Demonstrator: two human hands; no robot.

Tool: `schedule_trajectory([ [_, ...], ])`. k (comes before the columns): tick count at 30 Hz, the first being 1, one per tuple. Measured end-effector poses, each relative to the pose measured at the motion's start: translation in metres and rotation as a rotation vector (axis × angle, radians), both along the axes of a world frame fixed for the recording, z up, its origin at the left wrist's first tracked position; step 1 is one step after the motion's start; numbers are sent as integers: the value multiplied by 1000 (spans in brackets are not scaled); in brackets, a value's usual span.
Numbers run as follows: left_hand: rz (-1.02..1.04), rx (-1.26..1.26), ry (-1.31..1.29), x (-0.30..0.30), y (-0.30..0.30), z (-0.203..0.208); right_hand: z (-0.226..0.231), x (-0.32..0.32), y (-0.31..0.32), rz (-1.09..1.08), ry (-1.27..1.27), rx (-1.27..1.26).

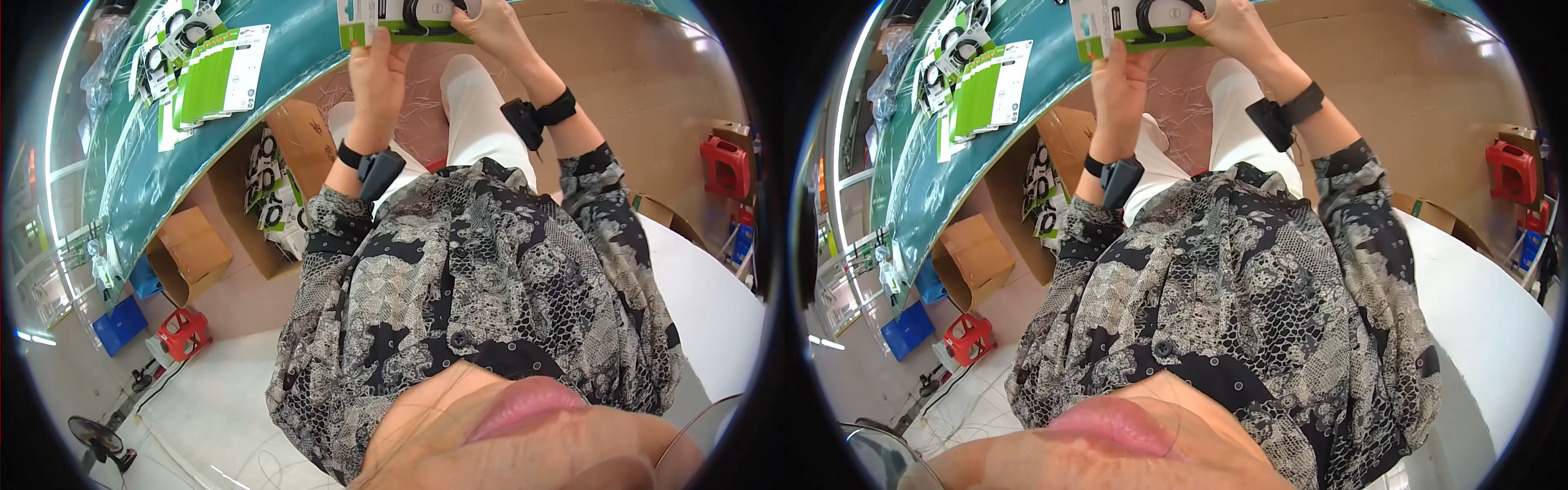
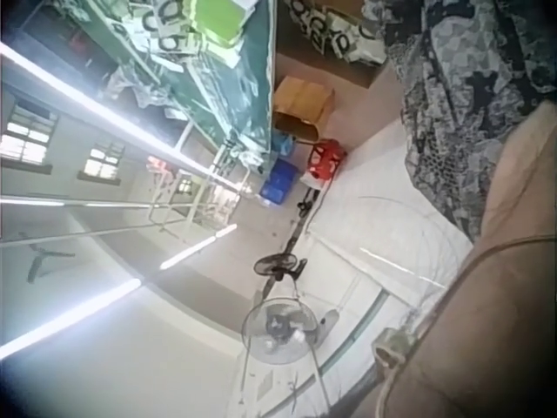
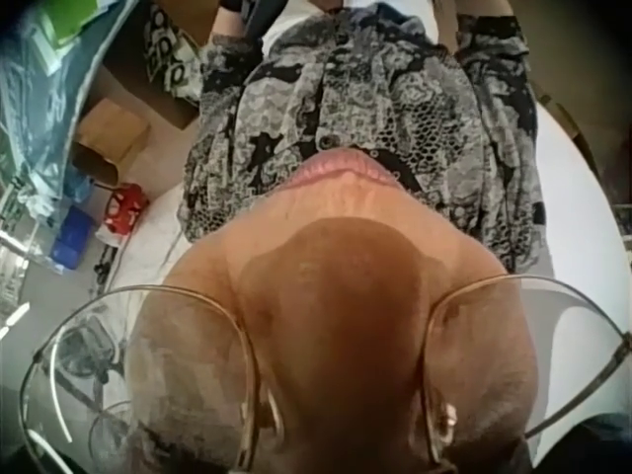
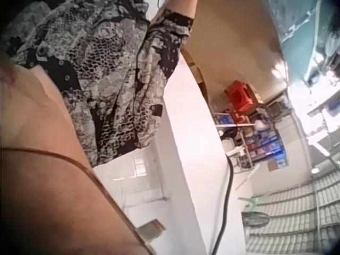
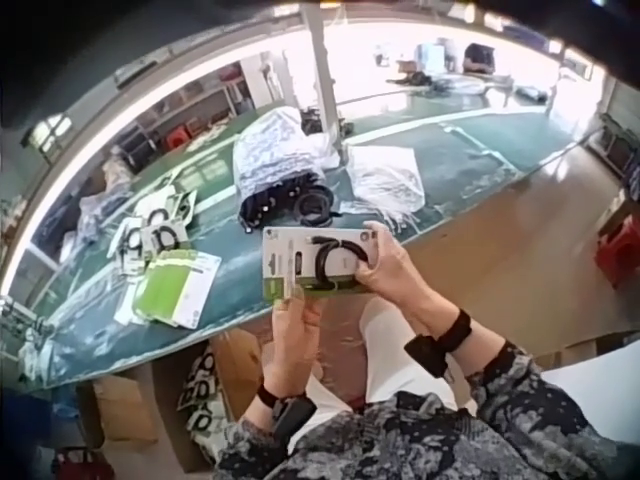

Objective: The person packages a cable by placing it onto a cardboard backing and threading a plastic tie through the holes to secure it. After turning the package over to pull the tie tight, they repeat the process with a second cable and backing.

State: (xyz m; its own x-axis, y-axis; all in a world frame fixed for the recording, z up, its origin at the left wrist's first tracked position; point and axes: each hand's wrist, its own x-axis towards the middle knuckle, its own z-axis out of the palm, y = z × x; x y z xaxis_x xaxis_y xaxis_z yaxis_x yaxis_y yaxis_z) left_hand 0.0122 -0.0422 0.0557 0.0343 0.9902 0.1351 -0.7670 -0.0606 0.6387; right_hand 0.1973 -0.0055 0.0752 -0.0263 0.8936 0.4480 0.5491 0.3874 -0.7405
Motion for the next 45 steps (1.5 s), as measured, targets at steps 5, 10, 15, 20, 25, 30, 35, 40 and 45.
schedule_trajectory([
  [5, 279, 186, 369, 28, -11, -15, 0, -14, -8, -101, -73, 48],
  [10, 340, 69, 275, 36, -1, -17, 0, -23, -11, -68, -10, 8],
  [15, 317, 15, 326, 21, 13, -29, -2, -33, -10, -130, -14, 57],
  [20, 390, 5, 331, 12, 19, -29, -9, -37, -7, -141, -24, 49],
  [25, 450, -2, 323, 10, 19, -34, -8, -43, -14, -135, -54, -10],
  [30, 381, -22, 292, 11, 19, -40, -31, -40, -10, -136, -21, 60],
  [35, 253, -23, 254, 26, 5, -49, -23, -38, -15, -134, -60, 75],
  [40, 79, -55, 259, 19, -6, -45, -15, -23, 1, 68, 115, -83],
  [45, 97, -176, 296, 25, -17, -37, -7, -27, 0, 84, 136, -280],
])
